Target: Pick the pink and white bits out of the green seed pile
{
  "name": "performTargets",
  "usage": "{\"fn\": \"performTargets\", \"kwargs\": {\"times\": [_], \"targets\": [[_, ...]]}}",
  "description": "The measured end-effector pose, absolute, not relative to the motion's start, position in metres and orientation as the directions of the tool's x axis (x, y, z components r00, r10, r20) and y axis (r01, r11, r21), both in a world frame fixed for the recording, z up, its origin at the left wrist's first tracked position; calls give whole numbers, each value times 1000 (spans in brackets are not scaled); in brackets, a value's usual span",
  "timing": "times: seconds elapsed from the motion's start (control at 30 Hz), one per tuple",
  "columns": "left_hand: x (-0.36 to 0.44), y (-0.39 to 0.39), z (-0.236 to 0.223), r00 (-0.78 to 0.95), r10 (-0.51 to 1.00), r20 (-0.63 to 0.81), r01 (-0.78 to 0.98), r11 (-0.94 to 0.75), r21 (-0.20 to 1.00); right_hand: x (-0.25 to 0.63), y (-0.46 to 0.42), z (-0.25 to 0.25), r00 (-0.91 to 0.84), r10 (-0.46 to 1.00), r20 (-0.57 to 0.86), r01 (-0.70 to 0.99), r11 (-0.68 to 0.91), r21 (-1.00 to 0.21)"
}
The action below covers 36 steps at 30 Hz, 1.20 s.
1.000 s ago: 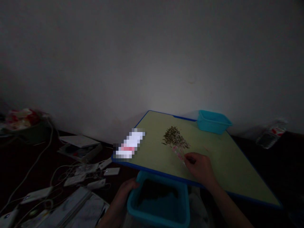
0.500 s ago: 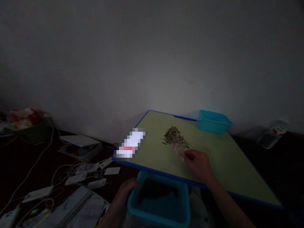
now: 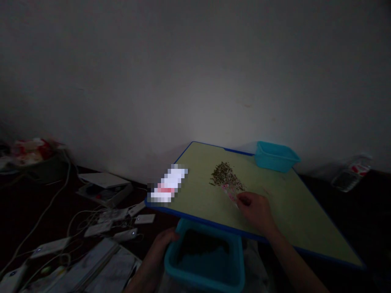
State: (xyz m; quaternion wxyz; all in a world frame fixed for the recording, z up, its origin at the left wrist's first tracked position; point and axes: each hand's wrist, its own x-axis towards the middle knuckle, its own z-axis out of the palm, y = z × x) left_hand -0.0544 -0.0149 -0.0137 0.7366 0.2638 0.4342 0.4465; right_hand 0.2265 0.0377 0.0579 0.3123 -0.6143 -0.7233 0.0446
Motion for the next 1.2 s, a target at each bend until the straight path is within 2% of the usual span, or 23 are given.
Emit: {"fn": "performTargets", "kwargs": {"times": [0.27, 0.97, 1.2], "targets": [[-56, -9, -23, 171, 864, -473, -396, 500, 771, 226, 36, 60, -60, 913, 404, 863, 251, -438], [-56, -11, -18, 189, 867, -460, -379, 497, 780, 223, 43, 60, -79, 915, 396, 887, 246, -390], [-59, -6, -31, 179, 860, -478, -381, 508, 773, 226, 52, 61, -78, 931, 358, 854, 248, -458]]}}
